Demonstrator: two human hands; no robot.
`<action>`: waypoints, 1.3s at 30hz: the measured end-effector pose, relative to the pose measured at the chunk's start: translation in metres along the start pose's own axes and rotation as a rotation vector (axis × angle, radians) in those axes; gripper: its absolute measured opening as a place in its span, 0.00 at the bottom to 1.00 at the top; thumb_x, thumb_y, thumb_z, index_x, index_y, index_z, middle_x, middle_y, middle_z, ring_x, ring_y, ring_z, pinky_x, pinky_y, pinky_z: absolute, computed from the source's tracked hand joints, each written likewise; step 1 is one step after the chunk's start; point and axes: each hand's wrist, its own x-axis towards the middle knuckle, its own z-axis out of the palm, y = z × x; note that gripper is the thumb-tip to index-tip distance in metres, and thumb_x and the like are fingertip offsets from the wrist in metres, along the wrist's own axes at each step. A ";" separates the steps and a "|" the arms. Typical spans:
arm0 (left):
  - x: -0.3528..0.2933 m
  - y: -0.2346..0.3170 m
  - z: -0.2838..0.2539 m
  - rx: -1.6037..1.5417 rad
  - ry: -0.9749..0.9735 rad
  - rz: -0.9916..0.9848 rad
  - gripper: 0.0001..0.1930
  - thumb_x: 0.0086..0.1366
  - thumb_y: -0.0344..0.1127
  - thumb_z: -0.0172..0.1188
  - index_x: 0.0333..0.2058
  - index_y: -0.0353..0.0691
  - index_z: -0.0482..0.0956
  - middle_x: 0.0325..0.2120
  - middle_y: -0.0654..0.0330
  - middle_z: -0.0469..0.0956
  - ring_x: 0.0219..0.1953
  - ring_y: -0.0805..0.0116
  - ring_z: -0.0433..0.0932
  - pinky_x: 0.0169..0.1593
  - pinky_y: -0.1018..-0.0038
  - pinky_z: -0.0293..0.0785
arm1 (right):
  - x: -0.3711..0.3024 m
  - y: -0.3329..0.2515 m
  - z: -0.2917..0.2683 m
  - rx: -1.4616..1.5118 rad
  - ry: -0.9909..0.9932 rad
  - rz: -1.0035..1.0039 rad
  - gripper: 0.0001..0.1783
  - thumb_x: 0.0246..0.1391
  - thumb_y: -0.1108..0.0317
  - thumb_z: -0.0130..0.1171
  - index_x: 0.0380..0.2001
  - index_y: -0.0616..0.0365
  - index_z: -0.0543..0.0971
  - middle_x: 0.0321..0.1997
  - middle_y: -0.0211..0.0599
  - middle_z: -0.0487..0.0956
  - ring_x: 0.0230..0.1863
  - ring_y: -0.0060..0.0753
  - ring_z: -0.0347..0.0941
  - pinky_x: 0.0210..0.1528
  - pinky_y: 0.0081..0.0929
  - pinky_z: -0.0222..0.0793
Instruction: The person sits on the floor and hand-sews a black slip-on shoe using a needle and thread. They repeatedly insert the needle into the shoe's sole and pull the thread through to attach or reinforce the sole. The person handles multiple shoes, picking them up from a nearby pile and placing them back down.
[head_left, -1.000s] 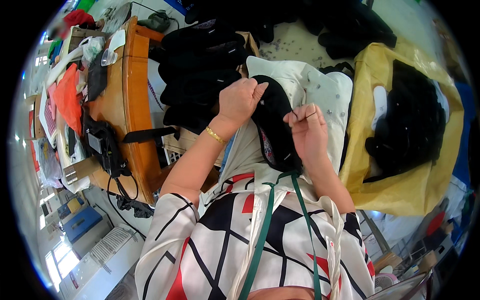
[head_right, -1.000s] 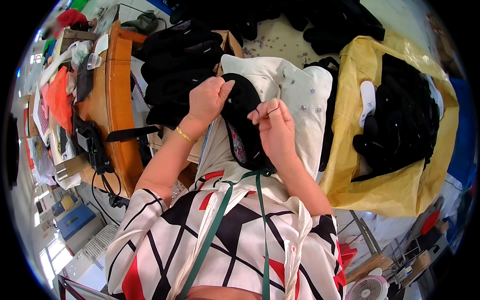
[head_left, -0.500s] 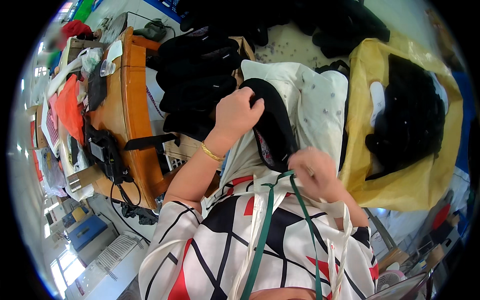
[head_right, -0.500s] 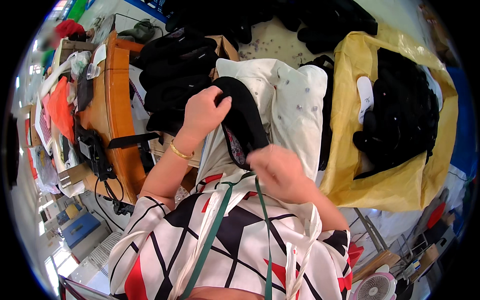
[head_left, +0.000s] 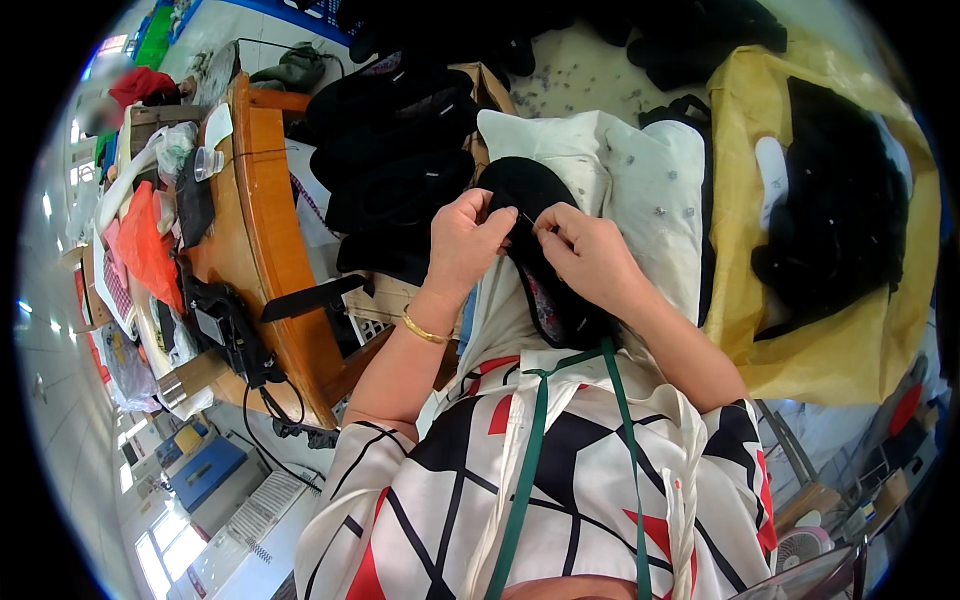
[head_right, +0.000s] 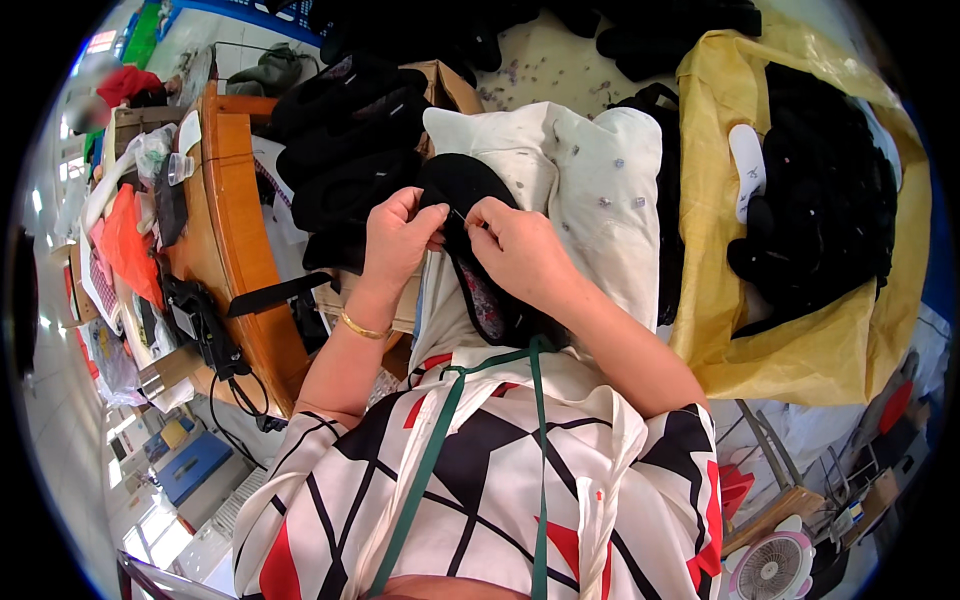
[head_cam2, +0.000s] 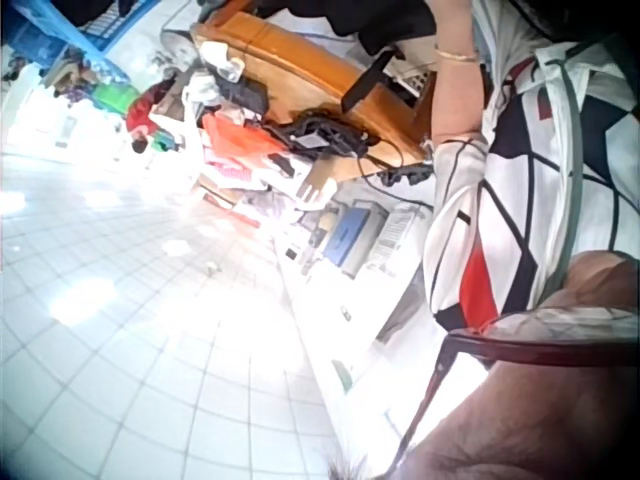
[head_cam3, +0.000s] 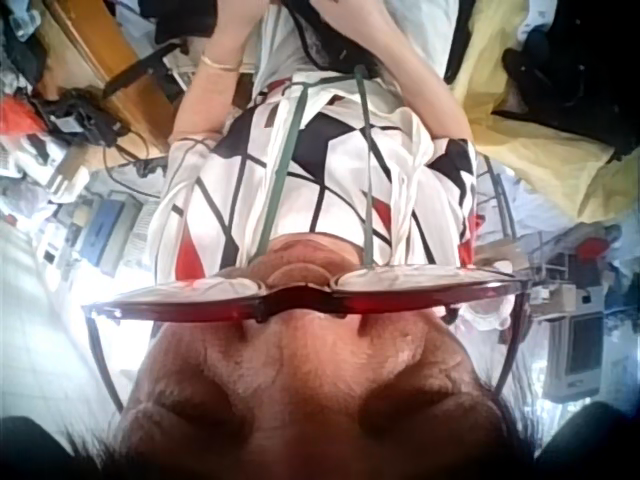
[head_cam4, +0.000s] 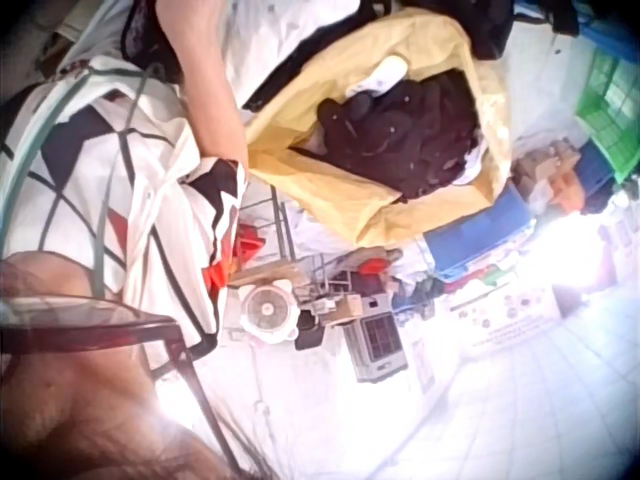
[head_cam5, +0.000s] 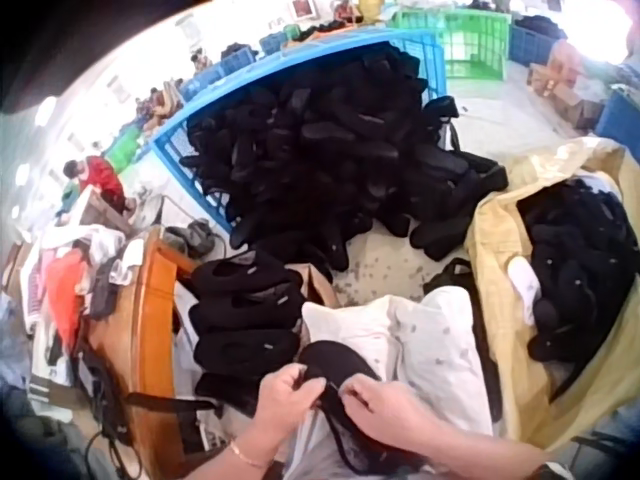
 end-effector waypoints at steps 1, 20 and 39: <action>0.000 0.001 0.000 -0.012 -0.001 -0.008 0.08 0.61 0.32 0.63 0.26 0.35 0.76 0.19 0.68 0.74 0.20 0.82 0.72 0.24 0.82 0.70 | 0.000 -0.001 0.000 -0.018 0.006 -0.017 0.06 0.59 0.72 0.56 0.38 0.64 0.76 0.20 0.36 0.74 0.21 0.22 0.68 0.26 0.25 0.66; 0.001 -0.003 -0.002 -0.035 -0.024 -0.031 0.09 0.61 0.32 0.63 0.24 0.37 0.74 0.18 0.66 0.75 0.19 0.81 0.73 0.23 0.83 0.71 | 0.010 0.012 0.008 -0.206 0.022 -0.128 0.07 0.56 0.72 0.54 0.36 0.63 0.75 0.23 0.48 0.78 0.24 0.46 0.77 0.29 0.37 0.71; 0.011 0.009 -0.009 -0.248 -0.116 -0.325 0.07 0.59 0.32 0.62 0.23 0.42 0.75 0.19 0.64 0.75 0.17 0.76 0.74 0.20 0.81 0.73 | 0.006 0.017 0.008 -0.587 0.066 -0.386 0.06 0.55 0.72 0.52 0.34 0.58 0.67 0.19 0.41 0.76 0.22 0.49 0.76 0.22 0.44 0.69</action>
